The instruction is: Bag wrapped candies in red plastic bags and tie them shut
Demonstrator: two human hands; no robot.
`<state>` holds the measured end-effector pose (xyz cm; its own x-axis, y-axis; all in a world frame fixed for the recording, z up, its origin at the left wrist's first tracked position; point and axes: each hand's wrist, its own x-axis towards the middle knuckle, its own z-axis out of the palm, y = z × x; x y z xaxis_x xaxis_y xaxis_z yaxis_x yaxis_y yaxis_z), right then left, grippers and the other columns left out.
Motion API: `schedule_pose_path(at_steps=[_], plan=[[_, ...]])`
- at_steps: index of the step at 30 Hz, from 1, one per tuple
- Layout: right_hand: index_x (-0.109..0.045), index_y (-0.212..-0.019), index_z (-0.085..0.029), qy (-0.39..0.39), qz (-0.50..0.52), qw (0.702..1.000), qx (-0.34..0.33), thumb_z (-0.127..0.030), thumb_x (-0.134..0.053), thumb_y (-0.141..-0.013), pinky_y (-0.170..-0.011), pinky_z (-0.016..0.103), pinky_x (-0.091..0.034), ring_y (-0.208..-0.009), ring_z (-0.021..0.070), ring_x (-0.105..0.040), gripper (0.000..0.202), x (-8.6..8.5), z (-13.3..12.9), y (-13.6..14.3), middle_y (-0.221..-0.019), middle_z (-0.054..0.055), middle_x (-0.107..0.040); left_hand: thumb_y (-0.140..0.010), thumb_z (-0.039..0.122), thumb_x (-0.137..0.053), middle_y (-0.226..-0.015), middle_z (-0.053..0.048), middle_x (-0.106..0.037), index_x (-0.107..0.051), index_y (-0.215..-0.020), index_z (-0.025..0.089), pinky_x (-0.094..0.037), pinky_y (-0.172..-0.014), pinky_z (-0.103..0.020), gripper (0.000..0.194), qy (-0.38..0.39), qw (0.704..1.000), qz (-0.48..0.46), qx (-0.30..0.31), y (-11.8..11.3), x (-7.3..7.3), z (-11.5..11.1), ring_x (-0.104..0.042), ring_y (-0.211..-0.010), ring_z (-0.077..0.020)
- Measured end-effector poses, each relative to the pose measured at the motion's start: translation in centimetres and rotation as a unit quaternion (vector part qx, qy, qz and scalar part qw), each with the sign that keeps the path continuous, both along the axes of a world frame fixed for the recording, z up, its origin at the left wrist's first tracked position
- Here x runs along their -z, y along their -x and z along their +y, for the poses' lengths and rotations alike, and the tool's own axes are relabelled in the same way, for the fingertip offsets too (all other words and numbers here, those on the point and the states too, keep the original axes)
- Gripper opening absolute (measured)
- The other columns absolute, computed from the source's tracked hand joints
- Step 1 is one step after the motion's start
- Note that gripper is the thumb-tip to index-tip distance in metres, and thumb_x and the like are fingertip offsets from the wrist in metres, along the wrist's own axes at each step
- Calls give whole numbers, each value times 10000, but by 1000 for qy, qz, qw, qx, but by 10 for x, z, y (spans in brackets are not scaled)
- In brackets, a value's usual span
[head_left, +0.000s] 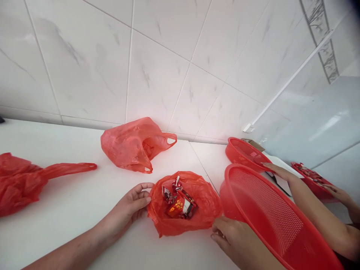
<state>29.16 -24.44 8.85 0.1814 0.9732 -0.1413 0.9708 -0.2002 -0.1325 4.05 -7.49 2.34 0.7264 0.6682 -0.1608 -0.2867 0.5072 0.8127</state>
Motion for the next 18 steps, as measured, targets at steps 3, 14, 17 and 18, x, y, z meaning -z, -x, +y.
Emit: schedule_pose_path(at_steps=[3, 14, 17, 18], plan=[[-543, -758, -213, -58, -8, 998, -2, -199, -427, -871, -598, 263, -403, -656, 149, -579, 162, 11, -2, -14, -817, 24, -624, -765, 291, -683, -800, 4, -625, -552, -1047, 232, -490, -663, -260, 316, -16, 998, 27, -48, -2, 0, -1, -594, -657, -129], [-398, -1326, -214, -266, 307, 883, 237, -388, -448, -846, -1003, 438, -392, -1270, 264, -434, 513, 46, 65, -34, -1361, 138, -469, -693, 505, -667, -1121, -80, -606, -513, -1135, 247, -492, -599, -303, 535, -230, 918, 283, -158, -2, -3, -7, -633, -751, -210], [-494, -1225, -212, -198, 456, 834, 238, -322, -513, -795, -910, 392, -467, -1118, 247, -571, 445, 51, 64, -34, -1213, 116, -596, -670, 433, -703, -975, -57, -642, -481, -1172, 243, -501, -576, -296, 581, -195, 950, 215, -117, -5, -1, -6, -637, -705, -202], [-538, -1157, -211, -193, 482, 827, 217, -292, -528, -775, -880, 378, -481, -1051, 238, -605, 391, 47, 62, -33, -1145, 97, -633, -682, 414, -699, -930, -44, -644, -480, -1169, 242, -507, -604, -297, 561, -187, 957, 188, -118, -6, -4, -2, -638, -720, -199]])
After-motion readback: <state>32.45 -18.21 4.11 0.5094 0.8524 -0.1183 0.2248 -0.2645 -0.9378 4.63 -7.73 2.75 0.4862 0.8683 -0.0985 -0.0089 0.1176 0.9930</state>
